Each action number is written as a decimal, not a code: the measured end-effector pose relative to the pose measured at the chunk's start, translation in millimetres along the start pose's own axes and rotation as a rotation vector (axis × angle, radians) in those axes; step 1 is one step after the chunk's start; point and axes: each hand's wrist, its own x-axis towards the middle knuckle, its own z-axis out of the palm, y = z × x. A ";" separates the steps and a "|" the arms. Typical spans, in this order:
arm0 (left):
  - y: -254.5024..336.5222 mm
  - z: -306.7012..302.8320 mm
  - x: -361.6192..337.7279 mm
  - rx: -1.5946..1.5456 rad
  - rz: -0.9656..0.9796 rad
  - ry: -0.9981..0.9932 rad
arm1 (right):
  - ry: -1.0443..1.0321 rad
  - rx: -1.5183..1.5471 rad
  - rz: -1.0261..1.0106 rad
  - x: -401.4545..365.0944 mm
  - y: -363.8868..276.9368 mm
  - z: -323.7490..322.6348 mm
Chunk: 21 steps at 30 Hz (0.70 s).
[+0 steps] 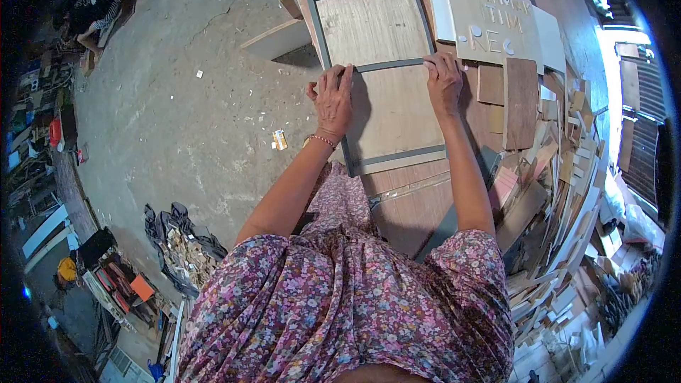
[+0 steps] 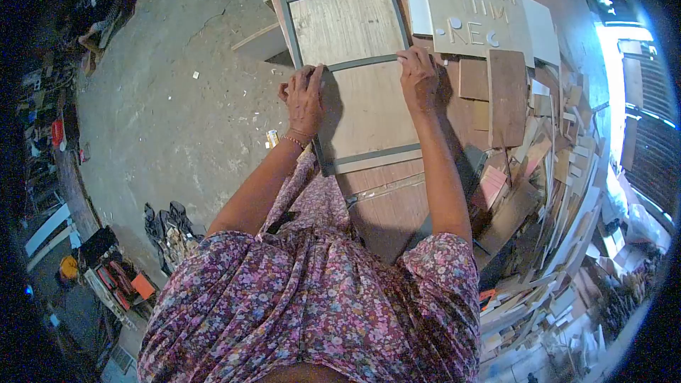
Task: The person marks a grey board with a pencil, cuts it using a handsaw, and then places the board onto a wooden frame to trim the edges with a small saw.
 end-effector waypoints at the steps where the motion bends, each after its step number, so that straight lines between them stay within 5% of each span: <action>1: -0.1 0.1 -0.2 0.013 -0.003 -0.019 | -0.002 -0.001 0.003 -1.3 2.1 1.2; 7: -0.1 -0.8 2.6 -0.016 -0.010 -0.036 | -0.043 -0.178 0.005 -0.5 -4.8 -0.4; 9: 0.0 1.0 2.6 -0.015 -0.002 -0.029 | -0.060 -0.293 -0.138 -2.7 -7.9 2.4; 12: -0.7 -0.9 3.6 -0.014 0.009 -0.030 | -0.170 -0.108 -0.170 -7.2 -23.4 6.3; 21: -2.5 4.4 3.5 -0.067 0.039 -0.006 | -0.338 -0.180 -0.262 -8.6 -27.6 14.0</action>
